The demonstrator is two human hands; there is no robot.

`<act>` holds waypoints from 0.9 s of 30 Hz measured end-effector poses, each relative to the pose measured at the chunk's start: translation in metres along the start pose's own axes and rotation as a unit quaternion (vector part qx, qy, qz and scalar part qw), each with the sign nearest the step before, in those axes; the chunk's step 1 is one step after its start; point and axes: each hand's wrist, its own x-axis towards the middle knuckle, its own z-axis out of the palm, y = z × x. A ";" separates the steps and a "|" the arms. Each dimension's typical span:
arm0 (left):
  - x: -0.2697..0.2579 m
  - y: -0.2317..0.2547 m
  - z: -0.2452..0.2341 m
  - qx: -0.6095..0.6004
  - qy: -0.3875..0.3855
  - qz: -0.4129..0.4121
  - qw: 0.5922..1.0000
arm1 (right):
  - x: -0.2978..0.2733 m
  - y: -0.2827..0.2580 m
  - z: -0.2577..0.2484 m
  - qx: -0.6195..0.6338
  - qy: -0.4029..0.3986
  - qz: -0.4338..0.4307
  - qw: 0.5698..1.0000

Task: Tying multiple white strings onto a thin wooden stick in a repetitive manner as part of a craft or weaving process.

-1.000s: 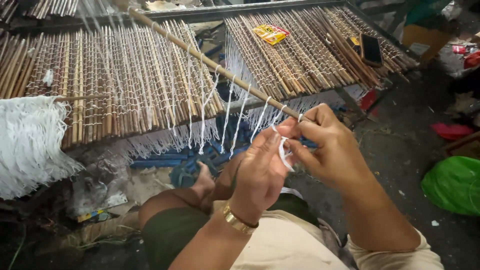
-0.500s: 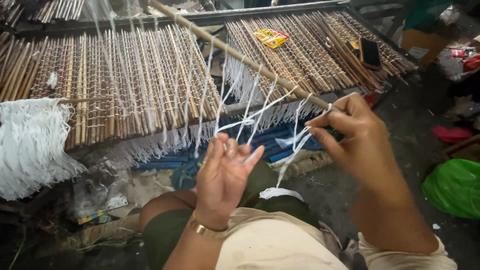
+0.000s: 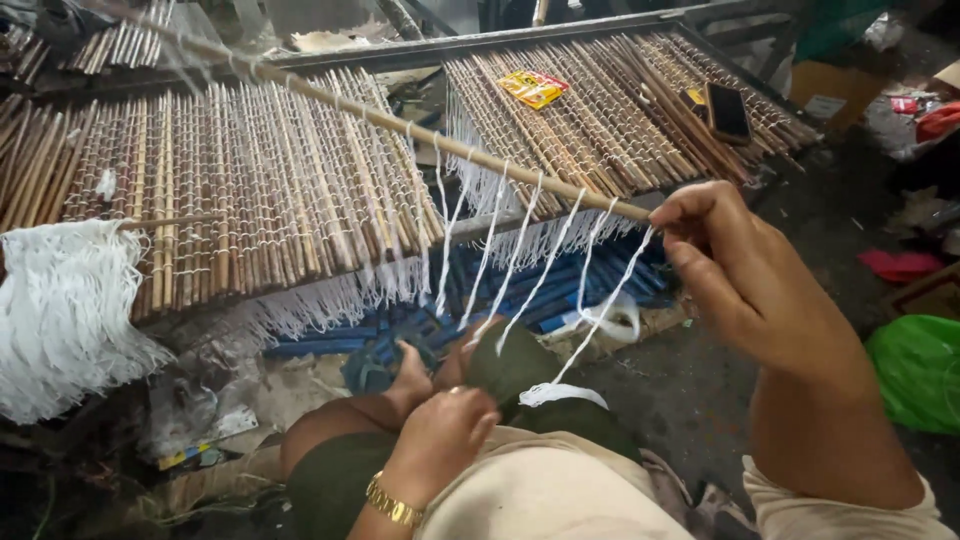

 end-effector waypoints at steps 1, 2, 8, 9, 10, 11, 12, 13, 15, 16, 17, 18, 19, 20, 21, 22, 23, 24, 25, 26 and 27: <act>-0.003 0.022 -0.017 0.006 0.036 0.079 0.996 | 0.000 0.001 0.000 0.031 -0.012 0.001 0.999; -0.003 0.042 -0.032 0.003 0.036 0.077 0.996 | -0.001 0.001 0.001 0.030 -0.015 0.001 0.999; 0.015 0.120 -0.084 0.065 0.326 0.255 0.908 | -0.002 -0.006 0.016 -0.006 0.044 0.020 0.999; 0.021 0.127 -0.087 0.053 0.319 0.260 0.910 | -0.003 -0.005 0.019 -0.006 0.054 0.012 0.998; 0.028 0.134 -0.091 0.043 0.310 0.268 0.911 | -0.003 -0.004 0.021 -0.006 0.067 0.004 0.998; 0.031 0.137 -0.093 0.045 0.311 0.268 0.911 | -0.003 -0.004 0.024 -0.004 0.068 0.002 0.998; 0.035 0.139 -0.093 0.056 0.315 0.267 0.909 | -0.003 -0.003 0.027 0.012 0.078 0.015 0.997; 0.039 0.142 -0.094 0.066 0.319 0.266 0.907 | -0.004 -0.002 0.030 0.029 0.088 0.029 0.995; 0.040 0.143 -0.091 0.056 0.330 0.259 0.906 | -0.004 0.000 0.033 0.036 0.102 0.031 0.994; 0.040 0.144 -0.089 0.044 0.343 0.248 0.905 | -0.005 0.002 0.036 0.041 0.112 0.032 0.992; 0.040 0.146 -0.088 0.045 0.339 0.249 0.906 | -0.006 0.002 0.036 0.043 0.113 0.036 0.992; 0.039 0.148 -0.088 0.043 0.340 0.257 0.904 | -0.006 0.002 0.037 0.036 0.111 0.013 0.993; 0.039 0.149 -0.087 0.041 0.341 0.264 0.901 | -0.006 0.003 0.037 0.028 0.108 -0.010 0.994; 0.037 0.150 -0.085 0.042 0.340 0.265 0.901 | -0.006 0.004 0.036 0.029 0.110 -0.009 0.994; 0.035 0.150 -0.082 0.143 0.432 0.286 0.844 | -0.006 0.005 0.035 0.006 0.106 -0.031 0.994; 0.034 0.151 -0.080 0.241 0.513 0.303 0.766 | -0.005 0.005 0.034 -0.016 0.103 -0.052 0.993; 0.037 0.146 -0.076 0.242 0.512 0.305 0.766 | -0.004 0.004 0.033 -0.016 0.106 -0.051 0.993; 0.038 0.141 -0.070 0.261 0.488 0.289 0.781 | -0.005 0.004 0.032 0.011 0.107 -0.051 0.993; 0.039 0.137 -0.064 0.280 0.463 0.272 0.796 | -0.006 0.003 0.032 0.038 0.108 -0.051 0.992; 0.043 0.118 -0.046 0.280 0.464 0.273 0.795 | -0.006 0.003 0.029 0.037 0.109 -0.052 0.992; 0.048 0.099 -0.027 0.277 0.406 0.273 0.827 | -0.006 0.003 0.027 0.015 0.115 -0.063 0.991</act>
